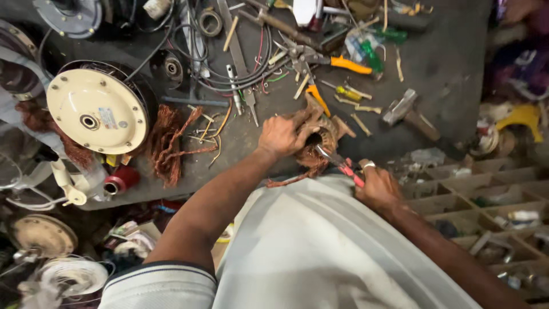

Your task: The person uses pliers to pull and cut copper wires from a motor stator on a cluttered workbench. They repeatedly grip, twist, and cut the windings, accumulating loose copper strands on the table.

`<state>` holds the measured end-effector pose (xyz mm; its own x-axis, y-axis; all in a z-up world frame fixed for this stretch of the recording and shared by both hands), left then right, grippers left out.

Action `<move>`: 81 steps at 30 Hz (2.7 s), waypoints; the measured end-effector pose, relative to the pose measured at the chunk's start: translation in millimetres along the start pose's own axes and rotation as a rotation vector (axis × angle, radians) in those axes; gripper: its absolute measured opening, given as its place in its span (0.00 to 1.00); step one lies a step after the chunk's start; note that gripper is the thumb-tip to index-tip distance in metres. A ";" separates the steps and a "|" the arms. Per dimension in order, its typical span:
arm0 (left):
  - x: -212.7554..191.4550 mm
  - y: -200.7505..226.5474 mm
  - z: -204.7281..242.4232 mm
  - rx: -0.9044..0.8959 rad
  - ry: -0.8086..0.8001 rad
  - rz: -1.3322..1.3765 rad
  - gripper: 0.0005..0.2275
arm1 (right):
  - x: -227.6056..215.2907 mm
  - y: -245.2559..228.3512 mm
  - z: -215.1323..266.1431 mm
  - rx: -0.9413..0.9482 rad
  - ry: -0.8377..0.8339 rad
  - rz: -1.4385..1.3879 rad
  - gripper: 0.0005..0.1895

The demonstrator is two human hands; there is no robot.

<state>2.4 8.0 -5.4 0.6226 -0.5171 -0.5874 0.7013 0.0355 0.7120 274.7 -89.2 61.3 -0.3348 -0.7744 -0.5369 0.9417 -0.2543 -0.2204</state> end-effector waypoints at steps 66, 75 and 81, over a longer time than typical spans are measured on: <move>19.4 34.4 -16.5 -0.448 0.053 -0.009 0.32 | -108.8 -10.5 -30.0 -0.420 0.093 0.612 0.29; 11.3 40.8 -23.5 -0.449 -0.051 0.014 0.25 | -73.0 29.7 -33.2 -0.535 0.285 0.462 0.30; -0.1 51.9 -30.5 -0.456 -0.070 -0.019 0.24 | -60.5 43.6 -41.2 -0.620 0.478 0.340 0.30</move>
<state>49.3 35.9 19.9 0.5945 -0.5771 -0.5600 0.8030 0.3900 0.4506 334.5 -29.6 50.6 -0.1467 -0.3883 -0.9098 0.8513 0.4188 -0.3161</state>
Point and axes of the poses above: each hand's wrist, its own z-axis away from the middle knuckle, its own x-axis out of the palm, y = z × x, the point moved 1 cm from there along -z, towards the middle knuckle, and after that the axes turned 4 degrees about -y, right-handed, at the moved point
